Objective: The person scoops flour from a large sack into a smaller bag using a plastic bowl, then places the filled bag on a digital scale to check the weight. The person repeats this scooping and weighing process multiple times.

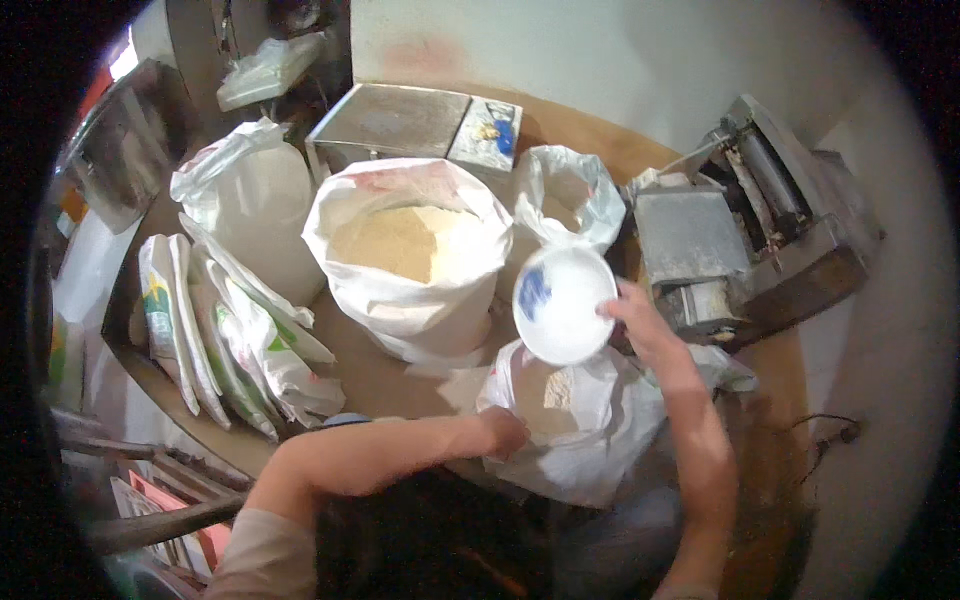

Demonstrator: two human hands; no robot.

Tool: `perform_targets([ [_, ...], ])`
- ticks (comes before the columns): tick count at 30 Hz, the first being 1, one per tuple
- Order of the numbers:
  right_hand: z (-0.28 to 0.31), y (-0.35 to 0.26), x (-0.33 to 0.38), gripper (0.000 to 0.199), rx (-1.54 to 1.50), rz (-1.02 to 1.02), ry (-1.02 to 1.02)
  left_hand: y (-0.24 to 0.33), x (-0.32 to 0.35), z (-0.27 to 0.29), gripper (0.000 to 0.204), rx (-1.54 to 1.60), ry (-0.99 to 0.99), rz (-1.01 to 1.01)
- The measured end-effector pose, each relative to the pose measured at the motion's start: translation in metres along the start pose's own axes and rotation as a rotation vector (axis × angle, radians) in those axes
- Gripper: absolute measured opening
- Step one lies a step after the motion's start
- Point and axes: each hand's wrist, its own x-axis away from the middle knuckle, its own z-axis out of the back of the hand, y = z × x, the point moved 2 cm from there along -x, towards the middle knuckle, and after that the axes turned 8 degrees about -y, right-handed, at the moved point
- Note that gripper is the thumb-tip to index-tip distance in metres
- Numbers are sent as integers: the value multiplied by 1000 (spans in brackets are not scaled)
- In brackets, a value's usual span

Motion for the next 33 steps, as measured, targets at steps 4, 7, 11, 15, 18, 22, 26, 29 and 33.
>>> perform_targets([
  [4,-57,-80,-89,56,371,196,-27,0,4,-5,14,-67,296,-22],
  [7,-105,-77,-173,61,679,401,-35,16,15,42,23,32,-87,2],
  [11,-188,-41,-239,76,1446,490,-55,10,1,36,21,11,-133,177],
  [15,-235,-30,-262,50,1499,633,-280,6,1,28,23,-9,-171,117],
  [18,-224,18,-298,34,1549,569,-325,3,-9,17,17,58,-130,271],
  [22,-200,56,-290,27,1524,484,-452,1,-11,10,17,-21,-69,253],
  [26,-201,40,-284,30,1482,312,-513,8,-10,15,18,-1,-107,237],
  [29,-200,21,-281,28,1419,85,-508,7,1,32,21,24,-147,242],
  [33,-176,33,-297,33,1244,-125,-353,9,10,43,25,56,-152,305],
])
